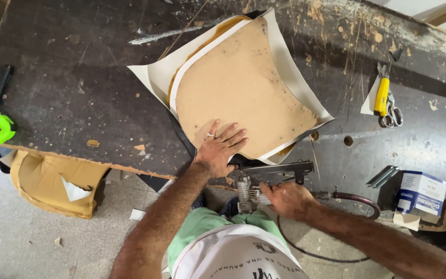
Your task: The person places a black fabric over a chair seat base and uses a pneumatic staple gun to secure the fabric to the underside of the seat. They repeatedly pull the fabric taut and staple it around the perimeter.
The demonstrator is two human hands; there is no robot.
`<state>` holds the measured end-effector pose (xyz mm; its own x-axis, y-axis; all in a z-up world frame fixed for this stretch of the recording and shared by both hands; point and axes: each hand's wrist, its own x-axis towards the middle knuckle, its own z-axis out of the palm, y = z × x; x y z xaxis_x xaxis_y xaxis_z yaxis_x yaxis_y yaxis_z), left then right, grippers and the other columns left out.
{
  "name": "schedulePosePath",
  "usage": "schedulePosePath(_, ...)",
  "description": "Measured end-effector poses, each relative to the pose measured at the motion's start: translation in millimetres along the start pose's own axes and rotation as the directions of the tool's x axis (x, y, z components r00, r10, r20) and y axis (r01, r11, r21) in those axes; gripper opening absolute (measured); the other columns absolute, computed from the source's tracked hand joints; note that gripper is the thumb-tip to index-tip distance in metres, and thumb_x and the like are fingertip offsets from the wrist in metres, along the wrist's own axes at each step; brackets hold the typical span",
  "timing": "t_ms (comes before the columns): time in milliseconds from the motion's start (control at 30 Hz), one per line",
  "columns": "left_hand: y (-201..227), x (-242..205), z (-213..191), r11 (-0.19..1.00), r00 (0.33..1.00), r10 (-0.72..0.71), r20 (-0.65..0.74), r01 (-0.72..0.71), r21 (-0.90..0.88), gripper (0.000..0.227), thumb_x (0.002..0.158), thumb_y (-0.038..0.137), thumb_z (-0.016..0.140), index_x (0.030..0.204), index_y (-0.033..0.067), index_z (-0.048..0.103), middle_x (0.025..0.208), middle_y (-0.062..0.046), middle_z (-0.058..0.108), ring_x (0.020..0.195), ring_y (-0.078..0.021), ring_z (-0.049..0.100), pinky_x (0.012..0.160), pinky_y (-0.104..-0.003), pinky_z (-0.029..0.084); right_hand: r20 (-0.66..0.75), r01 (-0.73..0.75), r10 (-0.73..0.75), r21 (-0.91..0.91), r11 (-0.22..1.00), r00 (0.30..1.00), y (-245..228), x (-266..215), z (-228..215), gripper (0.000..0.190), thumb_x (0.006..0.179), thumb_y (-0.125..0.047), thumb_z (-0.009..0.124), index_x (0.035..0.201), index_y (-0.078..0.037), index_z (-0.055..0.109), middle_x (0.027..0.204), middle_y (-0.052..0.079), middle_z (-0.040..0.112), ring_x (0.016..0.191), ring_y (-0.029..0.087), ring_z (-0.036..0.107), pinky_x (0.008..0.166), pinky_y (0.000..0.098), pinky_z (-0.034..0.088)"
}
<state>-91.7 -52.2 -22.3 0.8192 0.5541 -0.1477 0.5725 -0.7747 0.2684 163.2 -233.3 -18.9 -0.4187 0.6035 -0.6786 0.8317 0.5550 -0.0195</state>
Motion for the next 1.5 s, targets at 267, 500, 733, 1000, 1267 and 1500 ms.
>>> schedulePosePath(267, 2, -1, -12, 1.0, 0.997, -0.023, 0.071, 0.023, 0.01, 0.089, 0.08, 0.056, 0.068, 0.159, 0.0344, 0.031, 0.171, 0.016, 0.016, 0.158, -0.015, 0.002, 0.129, -0.056, -0.01, -0.044, 0.081, -0.085, -0.085, 0.993, 0.995, -3, 5, -12, 0.082, 0.092, -0.042, 0.06, 0.157, -0.006, 0.024, 0.101, 0.011, 0.073, 0.081, 0.027, 0.074, 0.068, 0.0423, 0.062)
schedulePosePath(500, 3, -1, -21, 1.0, 0.992, -0.021, 0.123, 0.023, -0.019, 0.093, 0.077, 0.049, 0.069, 0.16, 0.033, 0.028, 0.172, 0.016, 0.011, 0.159, -0.0158, -0.002, 0.129, -0.056, -0.011, -0.04, 0.037, -0.039, -0.059, 0.998, 0.998, -23, -1, -53, 0.081, 0.093, -0.039, 0.062, 0.156, -0.002, 0.025, 0.1, 0.011, 0.073, 0.084, 0.027, 0.074, 0.07, 0.0411, 0.061)
schedulePosePath(733, 2, 0, -30, 0.999, 0.987, -0.005, 0.162, 0.013, -0.051, 0.099, 0.07, 0.026, 0.065, 0.161, 0.0327, 0.028, 0.172, 0.015, 0.011, 0.159, -0.0171, 0.0, 0.128, -0.055, -0.009, -0.068, 0.017, -0.019, -0.035, 0.999, 0.997, -32, 1, -60, 0.076, 0.091, -0.043, 0.064, 0.149, -0.004, 0.033, 0.098, 0.01, 0.071, 0.082, 0.027, 0.074, 0.069, 0.041, 0.061)
schedulePosePath(1000, -3, 3, -27, 0.999, 0.983, 0.019, 0.183, -0.014, -0.031, 0.105, 0.065, 0.026, 0.066, 0.162, 0.0337, 0.026, 0.173, 0.016, 0.009, 0.16, -0.0182, -0.002, 0.128, -0.057, -0.01, -0.064, -0.026, 0.024, -0.02, 0.999, 0.998, -42, 2, -73, 0.075, 0.091, -0.045, 0.066, 0.146, -0.005, 0.037, 0.1, 0.009, 0.071, 0.084, 0.027, 0.073, 0.071, 0.0423, 0.06)
schedulePosePath(1267, -3, 3, -40, 0.998, 0.966, 0.025, 0.257, -0.01, -0.06, 0.104, 0.066, 0.025, 0.063, 0.163, 0.0293, 0.024, 0.173, 0.012, 0.009, 0.16, -0.0207, -0.003, 0.126, -0.06, -0.012, -0.293, -0.062, 0.132, 0.234, 0.97, 0.947, -27, -44, -18, 0.09, 0.083, -0.04, 0.075, 0.156, -0.009, 0.031, 0.096, 0.016, 0.072, 0.085, 0.034, 0.075, 0.075, 0.0455, 0.061)
schedulePosePath(1500, 7, 2, -53, 0.999, 0.962, -0.026, 0.273, 0.035, -0.027, 0.105, 0.069, 0.041, 0.067, 0.163, 0.0297, 0.022, 0.173, 0.012, 0.007, 0.16, -0.0206, -0.005, 0.127, -0.059, -0.014, -0.361, -0.27, 0.341, 0.233, 0.934, 0.868, 86, -87, 114, 0.088, 0.08, -0.048, 0.071, 0.156, -0.02, 0.037, 0.099, 0.015, 0.074, 0.091, 0.032, 0.077, 0.079, 0.0434, 0.062)
